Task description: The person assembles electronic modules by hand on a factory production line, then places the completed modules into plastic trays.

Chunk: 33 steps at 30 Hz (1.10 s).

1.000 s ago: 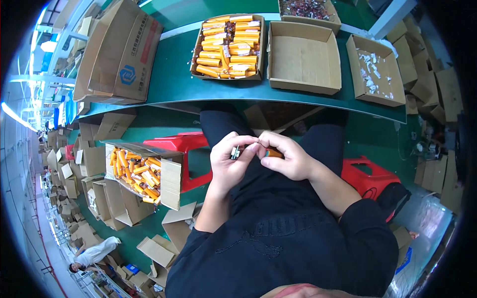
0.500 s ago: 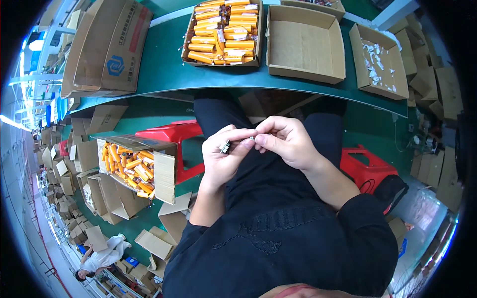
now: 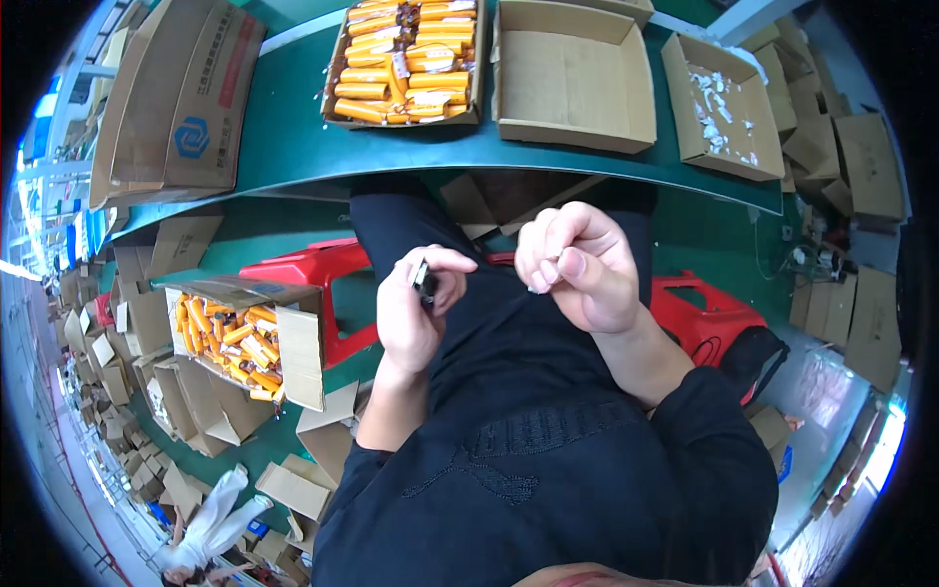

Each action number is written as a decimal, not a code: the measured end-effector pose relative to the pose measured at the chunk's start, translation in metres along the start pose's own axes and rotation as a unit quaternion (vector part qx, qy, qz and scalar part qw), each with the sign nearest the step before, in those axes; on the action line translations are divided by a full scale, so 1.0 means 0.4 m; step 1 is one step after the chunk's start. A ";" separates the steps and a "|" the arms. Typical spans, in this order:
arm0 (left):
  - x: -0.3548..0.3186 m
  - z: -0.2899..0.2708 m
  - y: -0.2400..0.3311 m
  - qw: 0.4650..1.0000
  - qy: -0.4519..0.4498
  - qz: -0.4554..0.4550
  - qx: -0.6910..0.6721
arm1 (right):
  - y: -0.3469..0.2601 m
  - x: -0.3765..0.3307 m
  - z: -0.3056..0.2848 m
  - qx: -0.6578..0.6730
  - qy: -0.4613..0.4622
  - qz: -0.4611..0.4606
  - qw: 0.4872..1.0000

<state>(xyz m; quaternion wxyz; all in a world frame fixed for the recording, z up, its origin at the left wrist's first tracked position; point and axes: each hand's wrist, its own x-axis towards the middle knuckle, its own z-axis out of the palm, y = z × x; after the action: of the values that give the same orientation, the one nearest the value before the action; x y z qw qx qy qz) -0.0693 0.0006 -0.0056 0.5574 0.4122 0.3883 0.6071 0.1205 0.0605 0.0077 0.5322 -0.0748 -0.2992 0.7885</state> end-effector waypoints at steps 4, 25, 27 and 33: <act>-0.002 0.052 0.022 0.972 0.022 -0.113 -0.206 | -0.043 0.012 -0.004 -0.287 -0.004 -0.097 0.953; -0.035 0.098 0.038 0.895 -0.090 -0.240 -0.365 | -0.132 0.069 0.082 -0.722 -0.224 -0.264 0.599; -0.036 0.101 0.036 0.897 -0.088 -0.239 -0.361 | -0.132 0.066 0.078 -0.726 -0.223 -0.265 0.595; -0.037 0.106 0.036 0.912 -0.073 -0.238 -0.326 | -0.130 0.062 0.073 -0.735 -0.221 -0.259 0.586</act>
<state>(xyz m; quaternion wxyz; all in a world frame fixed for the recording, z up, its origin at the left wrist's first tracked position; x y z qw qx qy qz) -0.0342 -0.0147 0.0219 0.8154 0.1460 0.2134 0.5179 0.1387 0.0840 0.0650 0.3952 -0.1837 -0.8919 0.1207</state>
